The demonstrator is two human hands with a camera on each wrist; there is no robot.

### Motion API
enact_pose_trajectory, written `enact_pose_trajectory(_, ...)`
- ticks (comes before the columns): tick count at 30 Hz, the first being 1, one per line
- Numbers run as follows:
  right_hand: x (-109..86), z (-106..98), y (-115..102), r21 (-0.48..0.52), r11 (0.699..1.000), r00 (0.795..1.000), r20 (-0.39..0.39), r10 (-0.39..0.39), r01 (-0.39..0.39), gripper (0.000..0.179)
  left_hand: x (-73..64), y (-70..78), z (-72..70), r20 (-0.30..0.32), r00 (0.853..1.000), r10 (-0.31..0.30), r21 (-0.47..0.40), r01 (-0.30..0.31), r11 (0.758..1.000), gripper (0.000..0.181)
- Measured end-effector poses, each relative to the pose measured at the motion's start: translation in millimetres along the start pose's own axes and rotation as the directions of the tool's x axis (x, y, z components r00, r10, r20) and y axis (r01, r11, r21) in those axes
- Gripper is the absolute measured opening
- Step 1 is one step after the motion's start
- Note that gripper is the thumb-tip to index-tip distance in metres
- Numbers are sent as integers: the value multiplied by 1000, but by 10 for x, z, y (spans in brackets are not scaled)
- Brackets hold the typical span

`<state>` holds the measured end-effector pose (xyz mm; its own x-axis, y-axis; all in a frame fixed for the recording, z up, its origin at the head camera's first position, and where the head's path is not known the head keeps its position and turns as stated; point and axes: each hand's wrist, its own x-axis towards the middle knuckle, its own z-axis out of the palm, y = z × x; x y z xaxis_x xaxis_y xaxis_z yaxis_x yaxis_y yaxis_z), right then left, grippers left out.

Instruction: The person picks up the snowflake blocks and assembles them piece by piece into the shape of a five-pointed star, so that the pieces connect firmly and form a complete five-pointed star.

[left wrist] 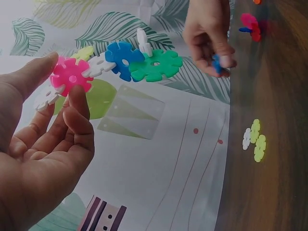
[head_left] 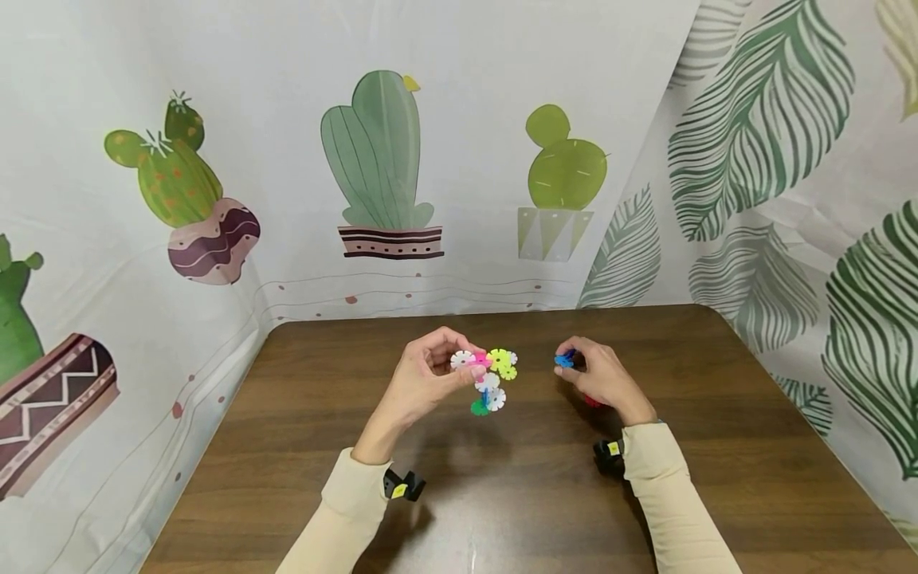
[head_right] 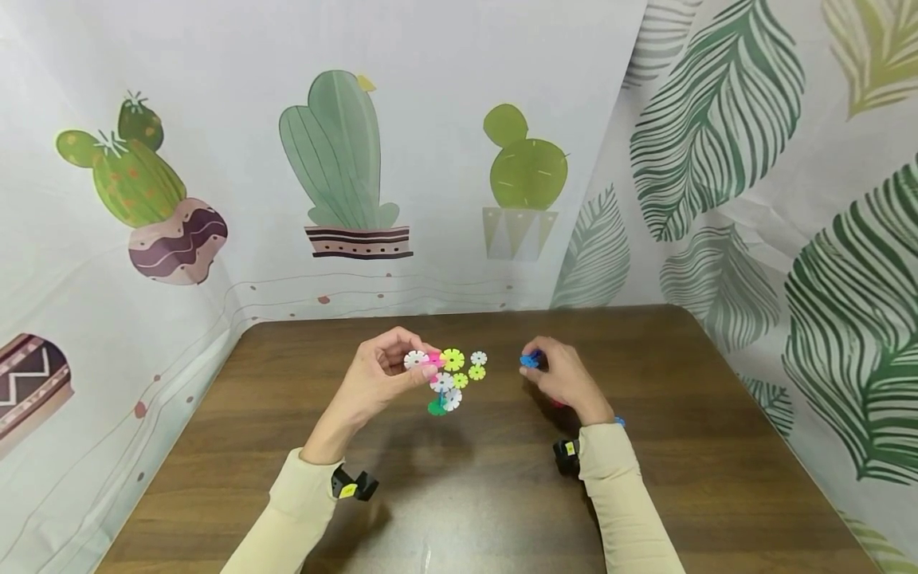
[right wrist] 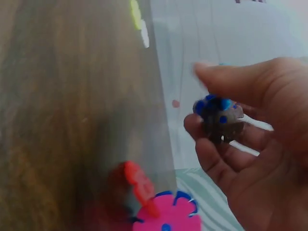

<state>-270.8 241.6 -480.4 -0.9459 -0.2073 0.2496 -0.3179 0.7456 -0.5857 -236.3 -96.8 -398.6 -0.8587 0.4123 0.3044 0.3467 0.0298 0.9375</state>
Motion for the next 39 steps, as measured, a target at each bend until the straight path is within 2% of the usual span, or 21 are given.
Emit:
enact_pose_trajectory(5,14,-48,-73,54,998,999,-30,17,-15,14,11,-4,6,2,1000,4,0,-4,1000,22)
enact_pose_trajectory(12,18,-47,-93,83,997,995,-103,7,2,10,15,-22,17,4,1000,10,-8,-10,1000,23)
enact_pose_trajectory(16,21,-81,-154,166,986,989,-145,16,8,9,23,-28,26,7,1000,12,-24,-12,1000,23)
enact_pose_trajectory(18,16,-108,-186,241,971,986,-160,37,2,9,24,-27,28,6,1000,11,-24,-11,1000,23)
enact_pose_trajectory(24,15,-194,-269,453,892,982,-175,72,15,16,19,-4,32,4,1000,-3,-25,3,1000,24)
enact_pose_trajectory(34,-11,-310,-507,565,821,982,-186,35,78,19,10,-16,35,4,1000,-10,-34,10,999,26)
enact_pose_trajectory(39,-53,-362,-647,590,802,984,-175,16,92,20,8,-36,30,9,1000,-6,-18,6,1000,28)
